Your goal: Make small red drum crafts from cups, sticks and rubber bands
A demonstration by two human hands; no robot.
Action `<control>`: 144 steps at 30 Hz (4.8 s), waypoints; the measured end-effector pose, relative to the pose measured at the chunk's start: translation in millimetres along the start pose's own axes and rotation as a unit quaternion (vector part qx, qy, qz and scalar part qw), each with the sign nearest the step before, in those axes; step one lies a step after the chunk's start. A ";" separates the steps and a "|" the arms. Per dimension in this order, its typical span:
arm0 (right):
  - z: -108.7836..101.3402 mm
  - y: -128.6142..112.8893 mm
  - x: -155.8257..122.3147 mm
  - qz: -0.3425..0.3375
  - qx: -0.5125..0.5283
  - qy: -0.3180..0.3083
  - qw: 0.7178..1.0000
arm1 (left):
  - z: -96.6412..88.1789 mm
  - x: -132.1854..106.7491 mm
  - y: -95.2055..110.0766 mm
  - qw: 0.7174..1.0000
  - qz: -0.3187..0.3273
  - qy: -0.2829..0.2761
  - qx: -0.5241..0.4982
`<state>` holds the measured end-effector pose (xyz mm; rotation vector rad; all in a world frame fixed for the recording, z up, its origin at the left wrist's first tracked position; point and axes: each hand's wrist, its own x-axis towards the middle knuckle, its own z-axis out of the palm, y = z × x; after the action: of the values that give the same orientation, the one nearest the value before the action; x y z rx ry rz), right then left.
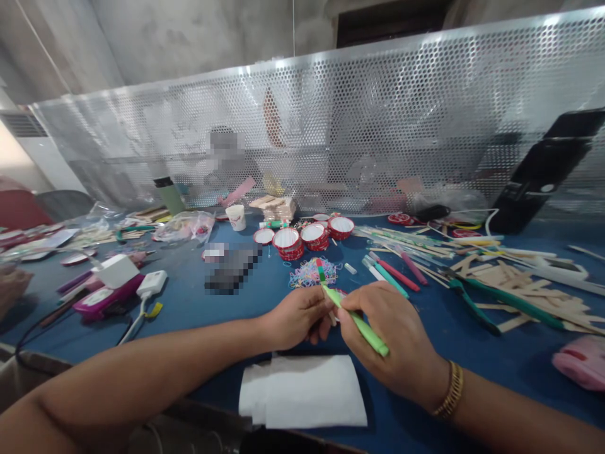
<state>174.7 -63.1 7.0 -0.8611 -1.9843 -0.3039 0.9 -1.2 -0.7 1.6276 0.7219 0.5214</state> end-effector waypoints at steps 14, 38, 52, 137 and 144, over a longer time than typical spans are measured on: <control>-0.4 0.8 1.2 0.003 -0.008 0.008 1.000 | -1.2 -0.3 0.0 1.000 -0.006 -0.011 -0.008; 0.0 4.7 0.8 0.024 -0.015 -0.001 1.000 | 0.3 0.5 1.3 1.000 0.002 -0.008 -0.017; -1.2 2.6 3.2 0.009 -0.018 -0.001 1.000 | -0.9 0.5 -1.5 1.000 -0.006 -0.005 -0.019; -0.3 4.4 0.5 0.019 -0.012 0.003 1.000 | -1.4 1.4 -1.9 1.000 0.004 -0.013 -0.019; 0.6 2.7 0.5 0.005 -0.002 -0.012 1.000 | 0.0 0.0 0.4 1.000 -0.004 -0.004 -0.016</control>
<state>175.9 -60.5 6.8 -0.8797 -2.0027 -0.2922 1.0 -1.1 -0.3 1.5964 0.7116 0.5186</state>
